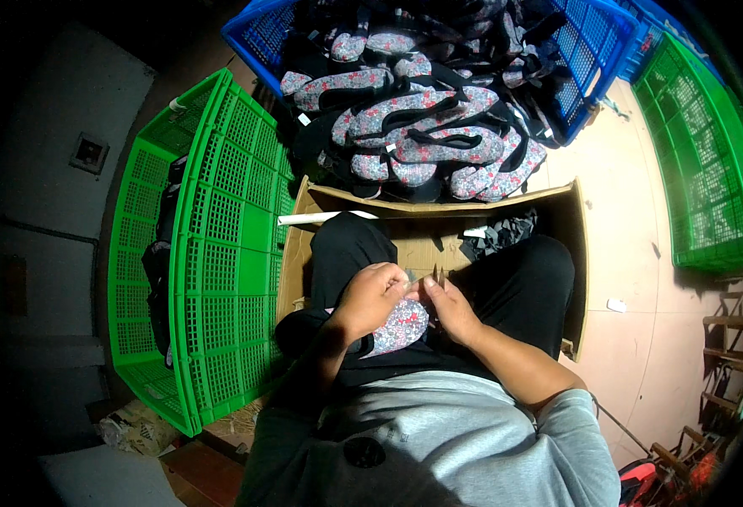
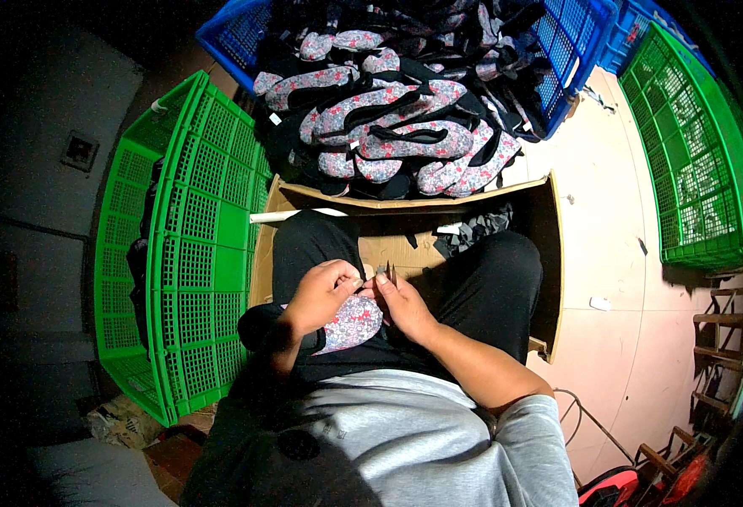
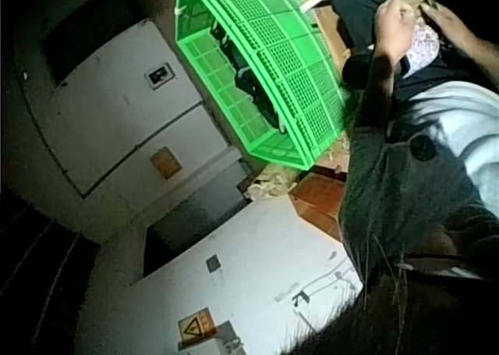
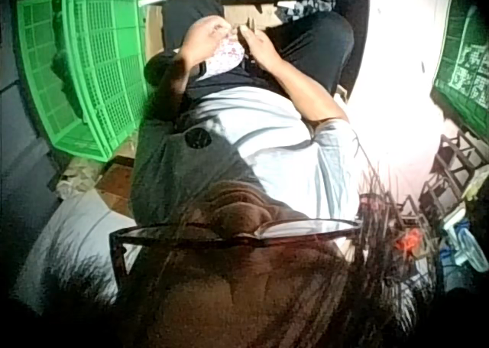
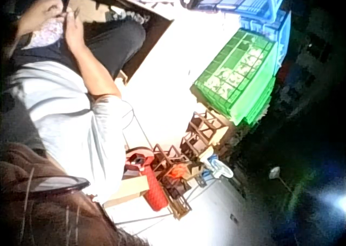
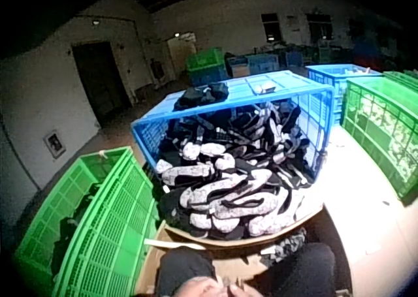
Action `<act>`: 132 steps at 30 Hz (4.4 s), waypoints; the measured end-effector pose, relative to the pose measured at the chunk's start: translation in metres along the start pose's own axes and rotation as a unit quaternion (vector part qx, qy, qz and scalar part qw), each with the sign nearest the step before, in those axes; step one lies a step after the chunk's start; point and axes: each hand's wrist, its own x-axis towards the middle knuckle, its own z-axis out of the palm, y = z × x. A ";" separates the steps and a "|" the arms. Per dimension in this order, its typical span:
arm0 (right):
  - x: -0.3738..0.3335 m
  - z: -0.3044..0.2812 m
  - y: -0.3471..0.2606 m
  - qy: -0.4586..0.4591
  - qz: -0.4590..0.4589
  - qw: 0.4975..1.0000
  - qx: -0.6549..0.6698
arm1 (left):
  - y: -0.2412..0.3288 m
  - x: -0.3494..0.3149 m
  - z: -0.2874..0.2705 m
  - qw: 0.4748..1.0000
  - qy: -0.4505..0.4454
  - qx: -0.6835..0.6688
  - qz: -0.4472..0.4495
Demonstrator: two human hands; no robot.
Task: The person sits on the floor and sews the sole of a slipper using a needle and thread. They pick up a slipper from a blue crate, stitch the sole, and place the finished item into a green crate. The person also briefly handles a white insole with handwritten text.
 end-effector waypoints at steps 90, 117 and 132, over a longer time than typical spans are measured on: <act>0.021 -0.020 0.020 -0.051 -0.191 0.961 -0.195 | 0.022 0.003 0.012 0.952 0.169 -0.161 -0.198; 0.030 -0.025 0.031 0.263 0.004 0.957 -0.121 | 0.030 0.049 0.079 0.948 0.185 0.160 0.206; 0.031 -0.016 0.034 0.257 0.000 0.957 -0.131 | 0.016 0.045 0.073 0.946 0.159 0.189 0.209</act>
